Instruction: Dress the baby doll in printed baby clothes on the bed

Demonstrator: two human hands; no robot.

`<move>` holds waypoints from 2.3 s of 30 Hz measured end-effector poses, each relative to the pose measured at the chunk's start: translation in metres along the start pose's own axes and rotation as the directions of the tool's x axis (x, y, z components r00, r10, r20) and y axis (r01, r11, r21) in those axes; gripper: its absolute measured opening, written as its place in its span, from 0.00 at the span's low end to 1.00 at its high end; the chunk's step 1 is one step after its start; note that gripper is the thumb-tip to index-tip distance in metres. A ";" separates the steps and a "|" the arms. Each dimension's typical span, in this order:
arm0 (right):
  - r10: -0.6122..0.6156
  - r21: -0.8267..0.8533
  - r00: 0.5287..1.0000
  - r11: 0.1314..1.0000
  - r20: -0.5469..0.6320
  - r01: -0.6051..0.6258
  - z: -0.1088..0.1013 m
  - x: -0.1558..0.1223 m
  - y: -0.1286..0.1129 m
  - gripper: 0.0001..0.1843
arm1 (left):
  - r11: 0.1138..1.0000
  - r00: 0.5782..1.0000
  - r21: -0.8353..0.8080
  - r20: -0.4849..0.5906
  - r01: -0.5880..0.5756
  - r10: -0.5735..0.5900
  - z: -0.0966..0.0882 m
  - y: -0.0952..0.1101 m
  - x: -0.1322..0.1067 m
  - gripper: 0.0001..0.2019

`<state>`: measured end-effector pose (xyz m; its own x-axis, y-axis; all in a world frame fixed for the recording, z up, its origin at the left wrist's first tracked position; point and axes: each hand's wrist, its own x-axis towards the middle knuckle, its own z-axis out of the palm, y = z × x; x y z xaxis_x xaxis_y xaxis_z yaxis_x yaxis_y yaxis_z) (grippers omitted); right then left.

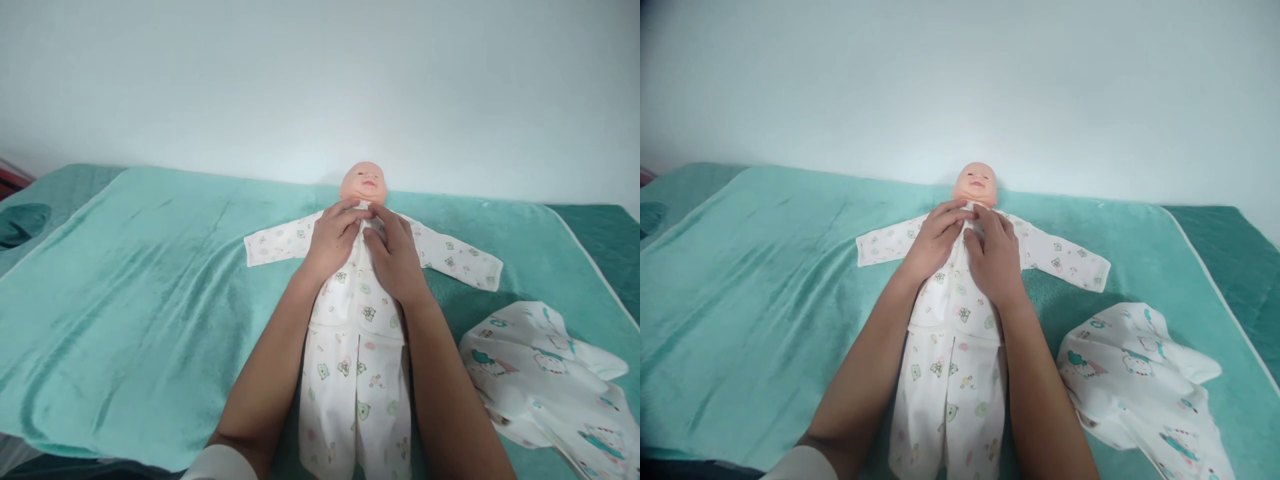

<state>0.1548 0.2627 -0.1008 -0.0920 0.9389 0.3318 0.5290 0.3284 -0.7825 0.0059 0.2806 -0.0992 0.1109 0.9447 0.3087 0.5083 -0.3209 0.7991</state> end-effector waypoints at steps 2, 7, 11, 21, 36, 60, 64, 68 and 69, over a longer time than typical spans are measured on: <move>-0.010 -0.009 1.000 1.000 -0.004 0.010 0.000 0.000 0.000 0.24 | 0.999 0.999 -0.033 -0.030 -0.013 0.012 0.001 0.000 0.000 0.16; -0.051 -0.030 0.998 0.998 -0.041 0.050 0.001 0.000 0.001 0.21 | 0.994 0.996 -0.107 -0.082 0.011 -0.020 0.002 -0.001 0.000 0.11; -0.063 -0.016 0.994 0.998 -0.088 0.062 0.003 0.000 0.002 0.18 | 0.993 0.994 -0.119 -0.100 0.020 -0.032 0.003 -0.001 -0.001 0.10; -0.057 0.145 0.971 0.985 -0.231 0.092 0.003 -0.010 0.003 0.05 | 0.992 0.989 -0.121 -0.139 0.039 -0.056 0.003 0.008 -0.019 0.09; -0.195 0.068 0.932 0.972 -0.305 0.225 0.007 -0.037 0.005 0.09 | 0.991 0.995 -0.129 -0.090 -0.044 0.032 0.000 0.000 -0.036 0.09; -0.168 0.021 0.949 0.983 -0.268 0.180 0.008 -0.037 0.001 0.08 | 0.990 0.976 -0.024 -0.170 -0.140 0.133 0.004 0.003 -0.033 0.06; -0.120 0.081 0.955 0.986 -0.270 0.146 0.008 -0.038 0.002 0.06 | 0.984 0.971 0.007 -0.162 -0.177 0.176 0.004 0.002 -0.035 0.07; -0.085 0.162 0.951 0.977 -0.298 0.138 0.007 -0.038 0.003 0.05 | 0.980 0.969 0.040 -0.141 -0.197 0.201 0.004 0.004 -0.038 0.09; -0.083 0.173 0.948 0.975 -0.306 0.141 0.007 -0.038 0.003 0.05 | 0.979 0.969 0.049 -0.138 -0.198 0.203 0.004 0.004 -0.039 0.10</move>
<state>0.1539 0.2288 -0.1199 0.1271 0.8313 0.5411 0.3570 0.4706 -0.8069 0.0068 0.2423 -0.1100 0.0927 0.8411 0.5329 0.5173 -0.4980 0.6960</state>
